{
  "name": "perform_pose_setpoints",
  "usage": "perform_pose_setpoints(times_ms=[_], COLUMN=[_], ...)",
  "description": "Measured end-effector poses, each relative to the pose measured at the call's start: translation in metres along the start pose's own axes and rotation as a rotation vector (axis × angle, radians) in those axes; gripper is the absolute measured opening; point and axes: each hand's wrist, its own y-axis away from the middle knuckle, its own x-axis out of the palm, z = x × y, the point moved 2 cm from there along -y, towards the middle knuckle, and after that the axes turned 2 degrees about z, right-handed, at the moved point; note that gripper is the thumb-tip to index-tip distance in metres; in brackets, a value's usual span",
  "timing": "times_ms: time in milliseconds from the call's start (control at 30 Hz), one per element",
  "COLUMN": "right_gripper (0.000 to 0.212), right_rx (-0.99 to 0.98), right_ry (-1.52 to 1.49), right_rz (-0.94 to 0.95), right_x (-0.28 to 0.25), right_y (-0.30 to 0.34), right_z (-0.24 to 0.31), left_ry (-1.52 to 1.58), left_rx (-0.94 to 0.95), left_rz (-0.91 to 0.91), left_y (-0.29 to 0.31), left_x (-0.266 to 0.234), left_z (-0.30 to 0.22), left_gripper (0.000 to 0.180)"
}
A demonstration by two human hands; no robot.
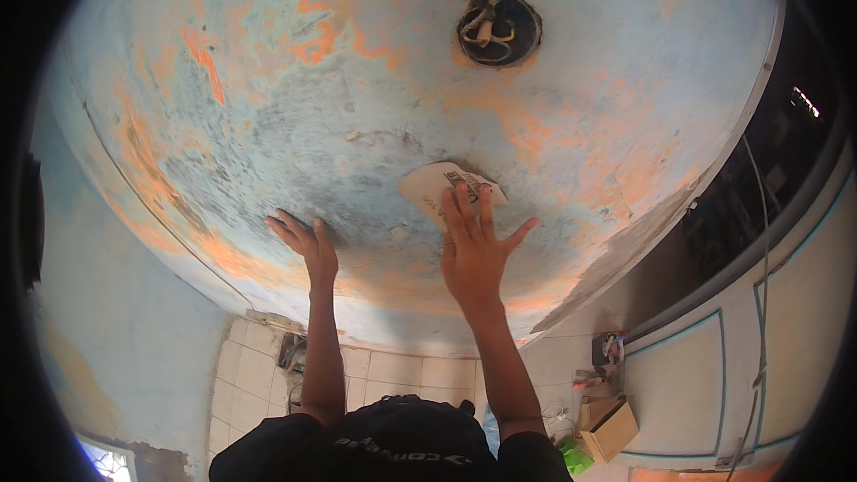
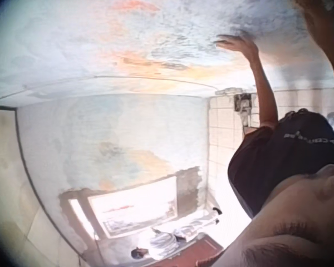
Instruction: The person sands a wall with sandpaper by hand, rubbing it across different areas of the surface.
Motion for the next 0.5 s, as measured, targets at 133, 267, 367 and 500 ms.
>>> perform_pose_setpoints(times_ms=[133,267,367,500], right_gripper=[0.046,0.049,0.052,0.048], right_rx=[0.201,0.520,0.463,0.238], right_ry=[0.086,-0.198,-0.196,-0.006], right_rz=[-0.093,-0.394,-0.370,-0.032], right_x=[-0.012,-0.009,0.015,0.038], right_y=[-0.013,-0.010,0.003,0.020], right_z=[-0.028,-0.044,-0.002,0.026], left_ry=[-0.047,-0.014,0.009,0.005], left_rx=[0.031,0.021,0.076,0.055], left_rz=[-0.029,0.054,0.059,0.073], left_y=[-0.009,-0.006,-0.008,-0.007], left_x=[-0.008,-0.012,-0.009,-0.011], left_z=[0.029,0.029,0.030,0.037], left_gripper=[0.086,0.089,0.091,0.093])
